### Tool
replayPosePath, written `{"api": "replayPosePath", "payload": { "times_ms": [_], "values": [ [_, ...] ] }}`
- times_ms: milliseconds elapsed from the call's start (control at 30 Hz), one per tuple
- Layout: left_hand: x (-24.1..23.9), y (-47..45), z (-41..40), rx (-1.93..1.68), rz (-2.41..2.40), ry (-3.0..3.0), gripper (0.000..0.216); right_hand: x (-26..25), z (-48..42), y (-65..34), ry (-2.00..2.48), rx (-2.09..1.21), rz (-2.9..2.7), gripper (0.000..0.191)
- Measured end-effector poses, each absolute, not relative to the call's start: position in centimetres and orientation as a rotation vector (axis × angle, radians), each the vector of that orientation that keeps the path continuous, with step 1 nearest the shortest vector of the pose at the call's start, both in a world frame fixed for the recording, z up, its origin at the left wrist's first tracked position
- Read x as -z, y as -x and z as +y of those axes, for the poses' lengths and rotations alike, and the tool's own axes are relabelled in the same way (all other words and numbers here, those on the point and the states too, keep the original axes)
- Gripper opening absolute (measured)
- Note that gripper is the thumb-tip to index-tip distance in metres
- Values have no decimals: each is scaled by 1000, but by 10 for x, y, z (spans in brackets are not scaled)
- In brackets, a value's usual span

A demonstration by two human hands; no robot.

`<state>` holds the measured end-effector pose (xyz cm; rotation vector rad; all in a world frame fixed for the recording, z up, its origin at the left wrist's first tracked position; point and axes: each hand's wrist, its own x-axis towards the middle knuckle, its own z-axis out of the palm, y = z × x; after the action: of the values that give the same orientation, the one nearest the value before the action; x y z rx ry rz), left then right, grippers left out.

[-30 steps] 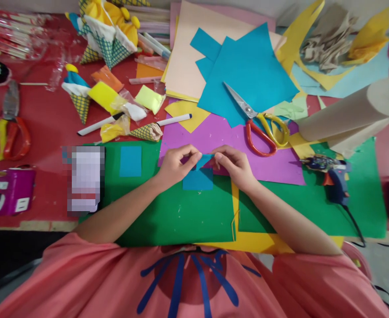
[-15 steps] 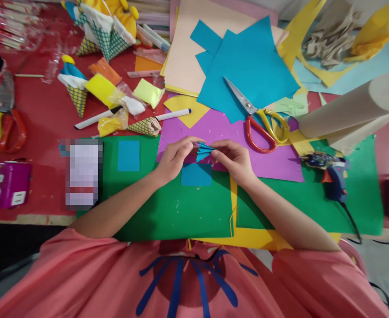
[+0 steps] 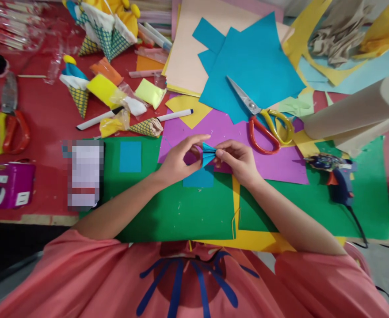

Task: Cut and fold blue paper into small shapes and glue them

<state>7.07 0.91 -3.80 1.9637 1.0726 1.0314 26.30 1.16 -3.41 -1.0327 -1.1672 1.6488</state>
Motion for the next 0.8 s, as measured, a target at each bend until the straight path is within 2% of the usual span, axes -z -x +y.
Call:
{"api": "replayPosePath", "payload": {
  "times_ms": [67, 133, 267, 433, 600, 800],
  "values": [
    [35, -69, 10, -1024, 1045, -2056, 27, 33, 11, -263, 1061, -1647, -1180, 24],
    [34, -68, 11, -1047, 1015, -2110, 19, 33, 11, -264, 1083, -1640, -1186, 24],
    [34, -68, 9, -1072, 994, -2150, 22, 33, 10, -264, 1113, -1643, -1192, 24],
    [32, -71, 9, -1113, 1028, -2147, 10, 32, 10, -263, 1085, -1623, -1205, 26],
    [30, -71, 9, -1181, 1018, -2106, 10, 34, 11, -264, 1017, -1629, -1208, 24],
    [31, -72, 6, -1121, 1172, -1723, 14, 33, 12, -267, 1007, -1647, -1210, 22]
  ]
}}
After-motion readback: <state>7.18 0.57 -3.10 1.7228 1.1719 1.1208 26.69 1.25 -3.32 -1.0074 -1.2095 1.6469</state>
